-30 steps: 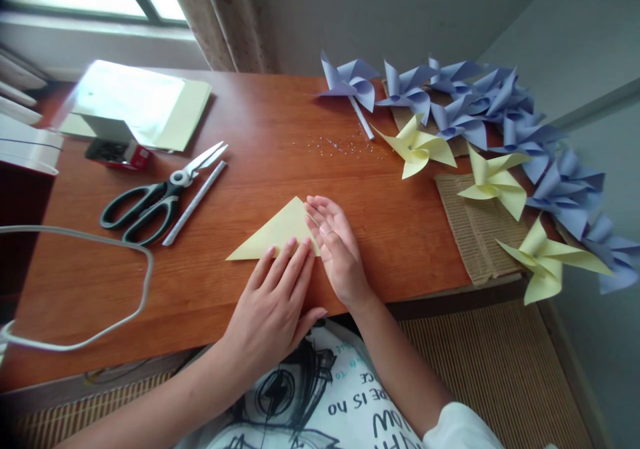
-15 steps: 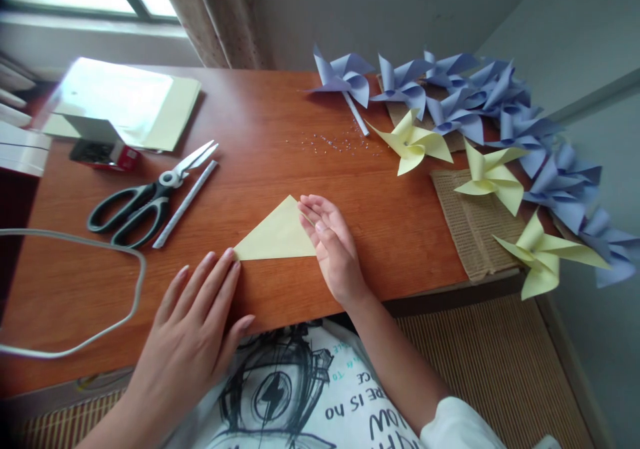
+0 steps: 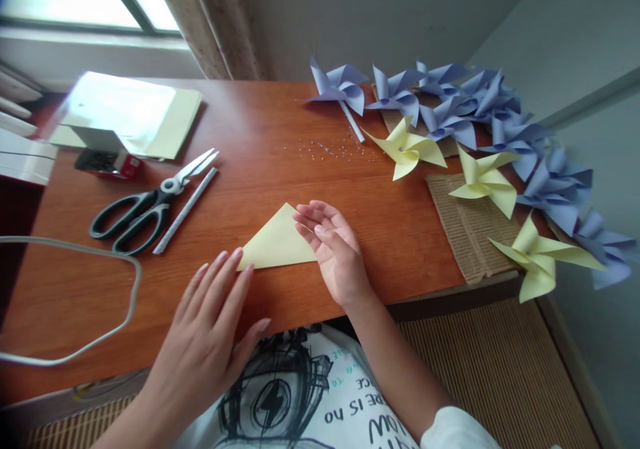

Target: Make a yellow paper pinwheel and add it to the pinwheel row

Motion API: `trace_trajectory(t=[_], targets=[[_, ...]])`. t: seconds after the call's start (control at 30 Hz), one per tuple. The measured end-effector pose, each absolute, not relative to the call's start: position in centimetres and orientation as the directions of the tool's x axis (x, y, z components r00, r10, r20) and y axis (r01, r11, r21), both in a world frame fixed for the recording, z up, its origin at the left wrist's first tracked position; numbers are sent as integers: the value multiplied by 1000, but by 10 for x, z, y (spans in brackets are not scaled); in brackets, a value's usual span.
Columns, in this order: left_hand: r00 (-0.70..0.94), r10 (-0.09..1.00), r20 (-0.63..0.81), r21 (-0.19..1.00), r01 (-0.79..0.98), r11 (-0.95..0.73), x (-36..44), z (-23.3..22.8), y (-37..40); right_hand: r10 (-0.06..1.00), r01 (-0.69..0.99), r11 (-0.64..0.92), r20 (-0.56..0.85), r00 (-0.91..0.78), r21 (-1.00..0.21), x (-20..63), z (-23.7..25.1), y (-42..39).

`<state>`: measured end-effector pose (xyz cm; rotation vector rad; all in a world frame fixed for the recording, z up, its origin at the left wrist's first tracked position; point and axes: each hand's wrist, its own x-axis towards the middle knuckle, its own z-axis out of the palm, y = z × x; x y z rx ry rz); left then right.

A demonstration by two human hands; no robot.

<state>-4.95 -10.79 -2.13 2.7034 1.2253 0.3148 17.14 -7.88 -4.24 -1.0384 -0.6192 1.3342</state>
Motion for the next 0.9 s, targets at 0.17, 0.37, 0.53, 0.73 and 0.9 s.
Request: trace_trajectory(t=[0.17,0.37,0.53,0.73,0.9], targets=[[726,686,57,180,668,-722,-32,-32,-103,969,-214,-47,-97,227,-976,179,-32,-84],[750,661,30,155,649,-744,-35,-36,-100,964,99,-73,-45,261,-992,200,-29,-79],[744,668,22,198,652,-732,-36,-33,-99,985,260,-137,-103,139,-956,204,-26,-75],[732,678,66,258,644,-720,-35,-29,-93,988,373,-147,-115,108,-916,203,-23,-78],[718,679,155,294,622,-725,-31,-26,-84,993,383,-86,-50,103,-920,198,-17,-83]])
